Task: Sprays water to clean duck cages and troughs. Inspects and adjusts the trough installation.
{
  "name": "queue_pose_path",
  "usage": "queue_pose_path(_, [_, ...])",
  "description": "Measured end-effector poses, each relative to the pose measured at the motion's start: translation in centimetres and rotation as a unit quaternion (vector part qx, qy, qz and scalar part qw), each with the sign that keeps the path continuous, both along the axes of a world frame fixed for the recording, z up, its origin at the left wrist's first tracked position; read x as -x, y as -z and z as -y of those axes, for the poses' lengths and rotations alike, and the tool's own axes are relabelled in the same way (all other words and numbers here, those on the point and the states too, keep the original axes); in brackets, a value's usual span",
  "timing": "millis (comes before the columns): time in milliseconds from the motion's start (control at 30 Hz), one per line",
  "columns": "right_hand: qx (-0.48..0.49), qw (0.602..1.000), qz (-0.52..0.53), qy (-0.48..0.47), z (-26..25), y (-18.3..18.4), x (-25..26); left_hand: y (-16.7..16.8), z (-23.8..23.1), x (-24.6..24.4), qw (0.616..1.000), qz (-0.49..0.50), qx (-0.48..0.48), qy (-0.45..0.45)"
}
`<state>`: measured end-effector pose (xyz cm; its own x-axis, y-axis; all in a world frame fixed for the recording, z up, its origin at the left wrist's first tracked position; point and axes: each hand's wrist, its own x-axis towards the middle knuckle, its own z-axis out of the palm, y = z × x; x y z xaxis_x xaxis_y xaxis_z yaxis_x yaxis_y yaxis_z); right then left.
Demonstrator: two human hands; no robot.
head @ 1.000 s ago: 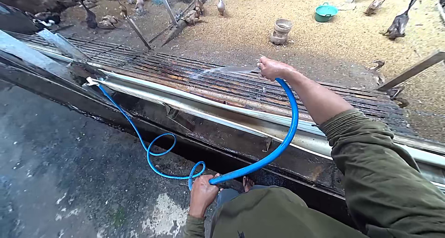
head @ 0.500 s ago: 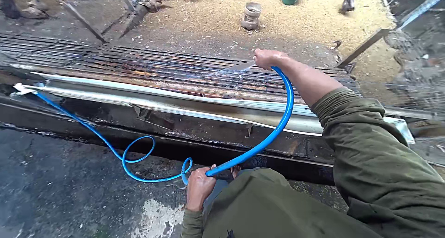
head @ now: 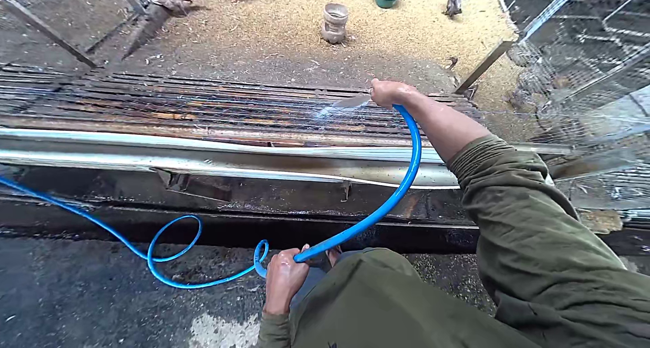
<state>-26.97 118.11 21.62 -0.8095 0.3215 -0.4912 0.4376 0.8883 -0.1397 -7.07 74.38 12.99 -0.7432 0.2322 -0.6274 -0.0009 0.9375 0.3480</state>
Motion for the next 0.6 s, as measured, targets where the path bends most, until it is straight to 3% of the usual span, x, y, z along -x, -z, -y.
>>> queue_pose_path(100, [0.031, 0.999, -0.004, 0.01, -0.4, 0.5, 0.1, -0.2, -0.1, 0.0, 1.0, -0.004, -0.005, -0.004])
queue_pose_path(600, [-0.014, 0.995, 0.042, -0.084, 0.2, -0.3, 4.6, 0.0, -1.1, 0.0, 1.0, 0.018, -0.013, -0.01])
